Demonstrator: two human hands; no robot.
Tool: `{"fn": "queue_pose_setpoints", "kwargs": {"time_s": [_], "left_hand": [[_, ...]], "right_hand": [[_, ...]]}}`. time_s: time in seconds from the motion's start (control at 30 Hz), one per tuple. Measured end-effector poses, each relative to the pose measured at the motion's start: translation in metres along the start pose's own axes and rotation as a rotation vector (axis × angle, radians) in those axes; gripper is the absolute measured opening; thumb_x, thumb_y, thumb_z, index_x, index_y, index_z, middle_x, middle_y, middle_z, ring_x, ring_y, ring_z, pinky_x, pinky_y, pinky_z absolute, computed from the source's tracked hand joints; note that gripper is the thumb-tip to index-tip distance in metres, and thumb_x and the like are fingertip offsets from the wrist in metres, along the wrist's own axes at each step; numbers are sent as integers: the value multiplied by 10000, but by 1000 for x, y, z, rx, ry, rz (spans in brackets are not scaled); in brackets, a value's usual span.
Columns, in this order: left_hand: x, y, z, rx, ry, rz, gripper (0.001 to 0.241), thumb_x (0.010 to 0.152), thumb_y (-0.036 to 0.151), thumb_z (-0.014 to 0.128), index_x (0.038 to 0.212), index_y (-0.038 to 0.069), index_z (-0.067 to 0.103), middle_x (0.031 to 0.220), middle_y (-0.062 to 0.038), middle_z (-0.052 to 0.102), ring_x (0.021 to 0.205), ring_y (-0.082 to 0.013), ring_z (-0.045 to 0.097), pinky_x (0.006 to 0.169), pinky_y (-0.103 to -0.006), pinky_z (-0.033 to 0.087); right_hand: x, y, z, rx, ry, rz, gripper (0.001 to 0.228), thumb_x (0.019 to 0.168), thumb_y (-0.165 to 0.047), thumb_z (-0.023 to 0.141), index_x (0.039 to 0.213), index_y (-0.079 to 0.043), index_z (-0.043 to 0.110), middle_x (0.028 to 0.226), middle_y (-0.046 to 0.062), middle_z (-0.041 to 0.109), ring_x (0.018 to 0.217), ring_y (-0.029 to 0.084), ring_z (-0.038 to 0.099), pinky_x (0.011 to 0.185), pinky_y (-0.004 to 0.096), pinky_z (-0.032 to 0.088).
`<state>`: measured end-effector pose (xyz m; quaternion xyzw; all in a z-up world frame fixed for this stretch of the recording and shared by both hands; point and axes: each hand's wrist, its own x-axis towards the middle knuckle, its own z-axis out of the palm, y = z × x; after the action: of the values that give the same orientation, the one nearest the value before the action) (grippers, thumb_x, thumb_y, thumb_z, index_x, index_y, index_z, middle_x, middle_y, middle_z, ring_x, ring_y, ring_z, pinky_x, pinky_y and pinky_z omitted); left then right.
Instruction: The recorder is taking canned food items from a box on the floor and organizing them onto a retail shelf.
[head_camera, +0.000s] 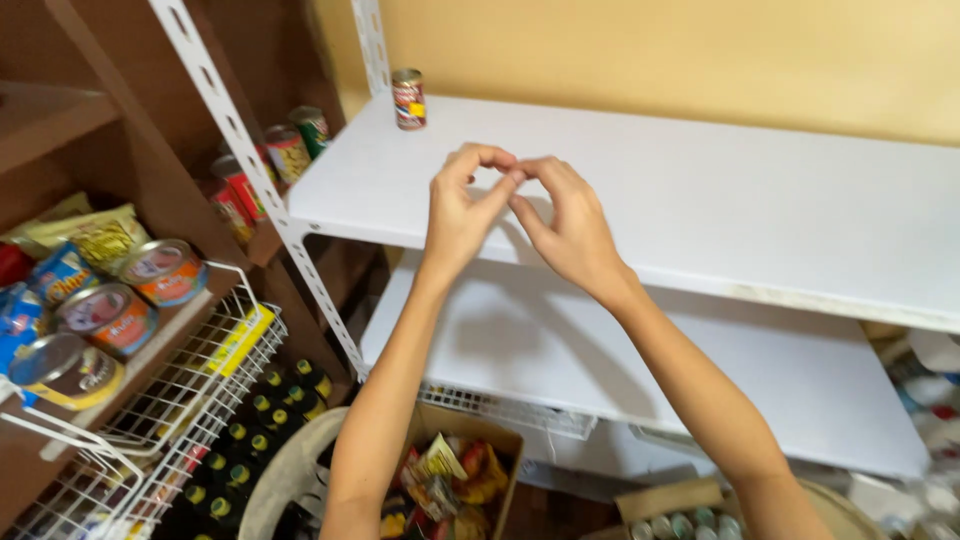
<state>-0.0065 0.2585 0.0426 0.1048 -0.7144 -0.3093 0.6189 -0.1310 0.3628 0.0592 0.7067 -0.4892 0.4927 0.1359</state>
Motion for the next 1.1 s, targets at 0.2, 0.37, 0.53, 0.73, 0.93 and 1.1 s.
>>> {"fn": "queue_pose_setpoints", "kwargs": {"time_s": [0.2,0.37,0.53,0.73,0.93,1.1], "left_hand": [[-92,66,65,-199,-246,12,101,907,81,765,973,34,706,967,-60,710,984,-199,647,917,-329,500],[-158,93,127,-327,-408,-112,96,907,78,772,954,27,706,932,-56,709,957,-196,645,905,-334,501],[-236,91,195,-386,-547,-251,83,876,74,778,932,35,730,892,-46,724,901,-192,641,842,-340,501],[-328,89,258,-413,-689,-361,115,846,55,795,951,36,752,917,-50,731,919,-205,657,852,-333,517],[-422,84,305,-456,-797,-462,96,895,50,778,984,17,759,955,-81,742,924,-202,693,854,-336,530],[-490,66,329,-440,-924,-604,116,904,51,762,1010,5,757,948,-81,761,866,-152,708,767,-283,524]], "right_hand": [[-117,-33,-91,-52,4,170,187,938,-4,698,1120,5,660,1113,153,716,1050,335,681,904,400,540],[-209,-36,-146,-81,-10,319,188,937,35,675,1123,9,667,1096,144,719,1046,326,678,913,387,535],[-294,-36,-191,-110,-21,544,193,911,42,662,1103,21,677,1076,152,717,1022,322,679,909,392,529],[-401,-25,-228,-111,-22,795,128,926,-5,700,1048,24,673,1022,157,708,966,318,682,874,400,530],[-511,-27,-239,-45,15,929,133,929,-25,696,1050,20,665,1005,154,701,924,306,687,820,369,539],[-603,-13,-220,-15,54,1056,131,951,-24,695,1077,-2,668,985,111,715,891,241,683,793,352,537]]}}
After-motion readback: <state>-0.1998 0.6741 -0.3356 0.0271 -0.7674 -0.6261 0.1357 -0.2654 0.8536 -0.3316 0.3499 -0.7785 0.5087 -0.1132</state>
